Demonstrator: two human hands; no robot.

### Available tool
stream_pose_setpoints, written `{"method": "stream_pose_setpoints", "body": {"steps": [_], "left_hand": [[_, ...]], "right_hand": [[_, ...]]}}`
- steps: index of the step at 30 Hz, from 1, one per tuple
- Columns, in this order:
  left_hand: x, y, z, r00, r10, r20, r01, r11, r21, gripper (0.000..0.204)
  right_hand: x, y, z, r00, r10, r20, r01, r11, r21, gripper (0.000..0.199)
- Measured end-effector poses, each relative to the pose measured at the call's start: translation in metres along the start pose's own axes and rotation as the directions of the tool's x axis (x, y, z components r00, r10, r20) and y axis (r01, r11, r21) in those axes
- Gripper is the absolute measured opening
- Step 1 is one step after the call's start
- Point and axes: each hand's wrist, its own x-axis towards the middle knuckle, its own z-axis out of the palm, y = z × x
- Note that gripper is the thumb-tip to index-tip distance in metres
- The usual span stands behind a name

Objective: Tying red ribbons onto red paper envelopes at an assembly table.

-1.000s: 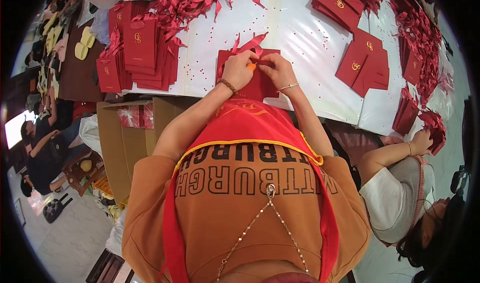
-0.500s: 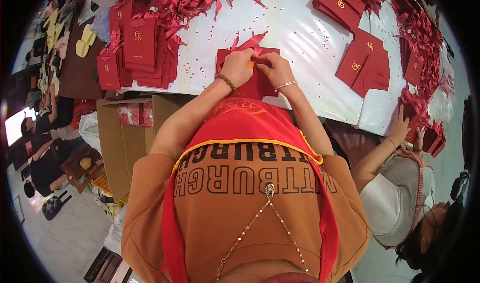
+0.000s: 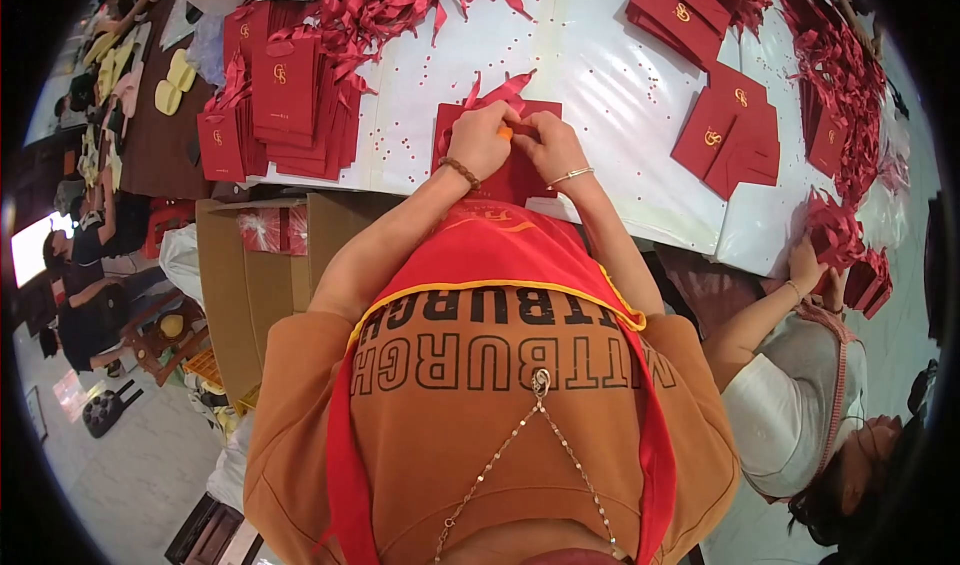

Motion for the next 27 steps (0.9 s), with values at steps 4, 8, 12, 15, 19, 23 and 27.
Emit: {"method": "stream_pose_setpoints", "body": {"steps": [4, 8, 12, 15, 19, 23, 27], "left_hand": [[-0.003, -0.007, -0.010, 0.930, -0.265, 0.255, 0.348, 0.856, -0.381, 0.015], [0.019, -0.008, -0.039, 0.973, 0.038, 0.228, -0.081, 0.981, 0.179, 0.026], [0.059, -0.024, -0.043, 0.804, 0.026, 0.594, -0.151, 0.975, 0.161, 0.026], [0.077, -0.017, -0.046, 0.566, -0.035, 0.824, -0.034, 0.997, 0.066, 0.024], [0.073, -0.017, -0.034, 0.615, -0.058, 0.787, -0.038, 0.994, 0.103, 0.021], [0.070, -0.023, -0.035, 0.848, -0.096, 0.521, 0.115, 0.993, -0.005, 0.021], [0.077, -0.036, -0.048, 0.889, -0.265, 0.373, 0.339, 0.929, -0.148, 0.025]], "right_hand": [[-0.003, 0.008, 0.002, 0.997, -0.075, 0.000, 0.075, 0.997, 0.019, 0.017], [-0.009, 0.005, 0.002, 0.987, -0.159, -0.028, 0.160, 0.987, 0.019, 0.015], [-0.013, 0.000, 0.005, 0.975, -0.217, -0.045, 0.217, 0.976, -0.013, 0.016], [-0.014, -0.003, 0.005, 0.964, -0.258, -0.064, 0.259, 0.966, 0.000, 0.016], [-0.013, -0.001, 0.005, 0.962, -0.258, -0.088, 0.258, 0.966, -0.005, 0.015], [-0.013, -0.004, 0.003, 0.966, -0.246, -0.086, 0.246, 0.969, -0.003, 0.014], [-0.015, -0.002, 0.004, 0.969, -0.233, -0.084, 0.232, 0.973, -0.015, 0.013]]}}
